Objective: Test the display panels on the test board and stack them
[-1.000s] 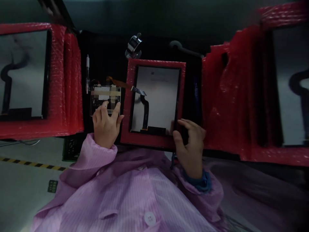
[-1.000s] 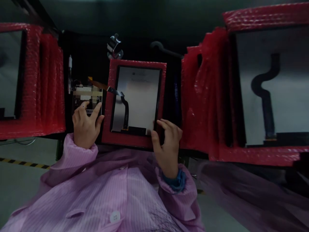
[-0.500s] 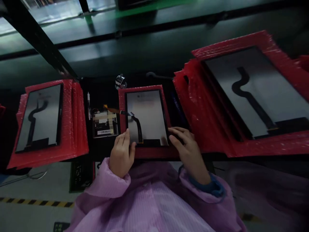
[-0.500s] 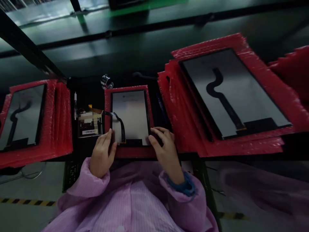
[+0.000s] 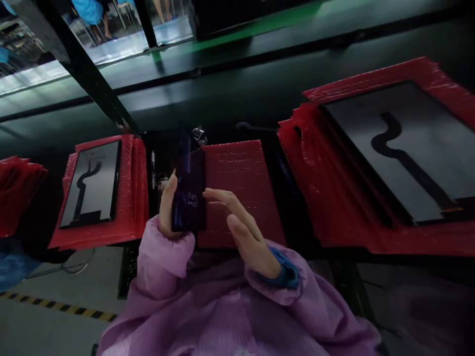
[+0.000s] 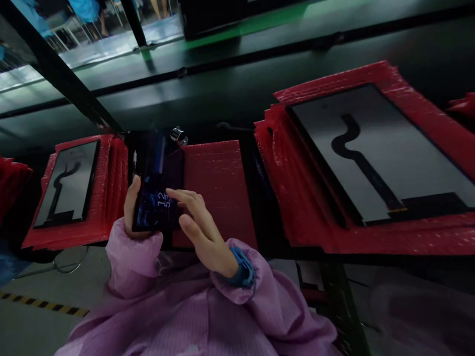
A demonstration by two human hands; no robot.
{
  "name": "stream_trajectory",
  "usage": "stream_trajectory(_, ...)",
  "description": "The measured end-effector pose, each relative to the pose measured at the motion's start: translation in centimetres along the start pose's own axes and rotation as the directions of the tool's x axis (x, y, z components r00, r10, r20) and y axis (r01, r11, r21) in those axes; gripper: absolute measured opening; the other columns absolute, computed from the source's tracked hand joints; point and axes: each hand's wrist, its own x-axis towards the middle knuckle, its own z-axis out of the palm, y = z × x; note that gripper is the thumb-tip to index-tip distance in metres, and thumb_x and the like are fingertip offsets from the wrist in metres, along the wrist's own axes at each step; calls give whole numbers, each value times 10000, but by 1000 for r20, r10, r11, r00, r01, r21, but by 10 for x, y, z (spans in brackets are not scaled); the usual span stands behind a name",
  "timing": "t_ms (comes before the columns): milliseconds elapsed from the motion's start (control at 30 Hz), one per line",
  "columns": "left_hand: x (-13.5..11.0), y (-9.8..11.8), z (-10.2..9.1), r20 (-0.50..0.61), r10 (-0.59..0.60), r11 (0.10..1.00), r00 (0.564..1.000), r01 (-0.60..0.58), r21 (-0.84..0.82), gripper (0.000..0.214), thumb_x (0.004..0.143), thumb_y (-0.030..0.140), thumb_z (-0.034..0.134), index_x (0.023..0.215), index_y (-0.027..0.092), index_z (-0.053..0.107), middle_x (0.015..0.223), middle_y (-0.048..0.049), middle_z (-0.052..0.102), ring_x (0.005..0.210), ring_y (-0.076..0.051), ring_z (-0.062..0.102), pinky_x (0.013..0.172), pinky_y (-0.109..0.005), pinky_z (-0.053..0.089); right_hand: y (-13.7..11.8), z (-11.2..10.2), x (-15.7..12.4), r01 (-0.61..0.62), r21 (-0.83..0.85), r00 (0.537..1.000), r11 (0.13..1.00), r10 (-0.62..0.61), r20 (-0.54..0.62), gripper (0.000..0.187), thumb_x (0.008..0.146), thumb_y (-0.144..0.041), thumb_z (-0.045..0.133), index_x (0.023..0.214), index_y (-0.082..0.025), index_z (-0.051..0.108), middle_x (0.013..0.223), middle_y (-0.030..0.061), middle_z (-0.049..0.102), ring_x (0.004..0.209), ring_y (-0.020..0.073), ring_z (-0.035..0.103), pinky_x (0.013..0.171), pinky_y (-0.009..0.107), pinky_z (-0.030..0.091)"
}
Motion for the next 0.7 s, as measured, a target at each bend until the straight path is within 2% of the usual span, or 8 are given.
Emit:
stream_trajectory(133,3,8,-6,-89,-95,995,991,97,11,374,836,600,613,984,267,696,1213,-72,770,1234,-347,684,940,-491,625,29,24,-1,-191,-274,981,942,175,-84,728,1021,-672,330,1555,-188,430,1541,153,513,1447,315,426,1248,602,327)
stream_trajectory(200,3,10,-10,-125,-86,995,988,91,31,336,784,576,662,895,261,694,1227,-73,768,1236,-348,682,937,-475,630,31,30,-4,-74,-319,996,945,89,32,830,983,-736,360,1578,-158,395,1595,169,455,1495,340,368,1265,624,291)
stream_trajectory(267,3,11,-13,-104,-87,994,991,94,55,315,758,562,672,838,258,688,1199,-69,778,1204,-349,696,918,-466,633,26,31,-7,103,-205,982,973,-67,176,813,983,-737,356,1591,-198,377,1612,129,450,1530,307,339,1272,572,328)
stream_trajectory(333,5,11,-18,-43,-93,990,995,97,103,310,784,564,624,837,266,691,1106,-57,795,1139,-340,721,881,-469,633,20,29,-11,159,-83,974,984,-142,173,694,1021,-674,330,1571,-258,405,1581,88,498,1520,261,373,1259,515,377)
stream_trajectory(400,8,11,-24,1,-95,982,995,93,162,307,821,556,555,830,280,689,971,-44,795,1054,-329,744,828,-473,632,18,25,-13,31,-98,999,995,-29,27,579,1055,-587,327,1529,-280,455,1543,79,534,1478,245,425,1245,503,391)
stream_trajectory(500,14,9,-37,-12,-97,974,995,97,206,281,823,493,495,819,288,687,834,-42,769,958,-327,756,766,-483,626,26,21,-11,-229,-229,971,946,205,-124,618,1041,-591,383,1541,-235,448,1564,115,498,1462,282,417,1240,548,363)
stream_trajectory(633,20,6,-54,-20,-124,970,992,125,208,239,766,420,504,815,280,691,793,-61,762,983,-356,751,761,-513,623,38,18,-6,-286,-321,958,903,270,-93,765,1009,-685,361,1611,-213,372,1591,123,472,1403,316,436,1221,586,356)
stream_trajectory(700,22,3,-60,-39,-71,969,997,78,235,227,778,431,529,798,266,683,807,-78,765,1006,-362,750,775,-510,627,40,18,-5,-286,-320,958,903,271,-89,777,1006,-705,341,1624,-234,356,1589,110,481,1375,312,452,1207,582,371)
